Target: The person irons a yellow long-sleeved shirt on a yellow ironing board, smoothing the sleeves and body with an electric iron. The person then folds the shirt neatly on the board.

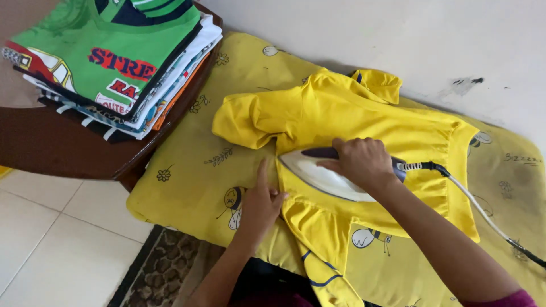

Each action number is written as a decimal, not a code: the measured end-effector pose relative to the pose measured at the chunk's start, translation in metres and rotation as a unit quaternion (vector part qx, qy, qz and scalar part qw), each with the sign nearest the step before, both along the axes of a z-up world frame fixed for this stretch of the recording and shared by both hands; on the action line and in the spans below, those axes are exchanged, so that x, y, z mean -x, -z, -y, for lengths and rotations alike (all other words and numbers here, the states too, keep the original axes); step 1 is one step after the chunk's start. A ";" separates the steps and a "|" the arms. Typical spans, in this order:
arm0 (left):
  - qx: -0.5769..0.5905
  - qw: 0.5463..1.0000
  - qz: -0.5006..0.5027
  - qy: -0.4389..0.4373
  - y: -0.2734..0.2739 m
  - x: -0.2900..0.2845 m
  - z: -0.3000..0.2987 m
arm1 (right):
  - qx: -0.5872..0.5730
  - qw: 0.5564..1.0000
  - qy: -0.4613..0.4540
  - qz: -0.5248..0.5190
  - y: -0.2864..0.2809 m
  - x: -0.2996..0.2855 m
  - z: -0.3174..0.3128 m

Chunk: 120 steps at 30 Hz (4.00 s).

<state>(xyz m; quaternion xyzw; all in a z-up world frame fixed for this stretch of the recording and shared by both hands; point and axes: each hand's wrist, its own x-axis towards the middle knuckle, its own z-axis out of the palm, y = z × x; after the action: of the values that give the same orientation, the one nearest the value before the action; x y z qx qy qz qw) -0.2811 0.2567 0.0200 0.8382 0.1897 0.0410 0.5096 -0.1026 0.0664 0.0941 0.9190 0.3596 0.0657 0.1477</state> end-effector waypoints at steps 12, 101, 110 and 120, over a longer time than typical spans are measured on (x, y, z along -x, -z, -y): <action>0.112 0.993 -0.004 -0.048 0.005 0.023 0.009 | -0.018 0.998 -0.062 0.006 -0.001 0.000 0.005; 0.250 0.963 0.061 -0.078 0.012 0.026 0.003 | -0.062 0.995 -0.074 -0.022 -0.002 0.066 0.183; 0.275 0.959 0.037 -0.062 0.001 0.025 -0.001 | 0.149 0.933 0.309 -0.108 -0.027 0.016 0.290; 0.289 0.954 0.053 -0.066 0.013 0.025 0.001 | 0.132 0.909 0.362 -0.158 -0.030 0.014 0.315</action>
<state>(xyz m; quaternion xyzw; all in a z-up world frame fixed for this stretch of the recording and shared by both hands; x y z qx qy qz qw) -0.3059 0.2554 0.0072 0.6374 0.2206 0.0624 0.7356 -0.1166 -0.2485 0.1241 0.9565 0.0261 -0.1868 0.2225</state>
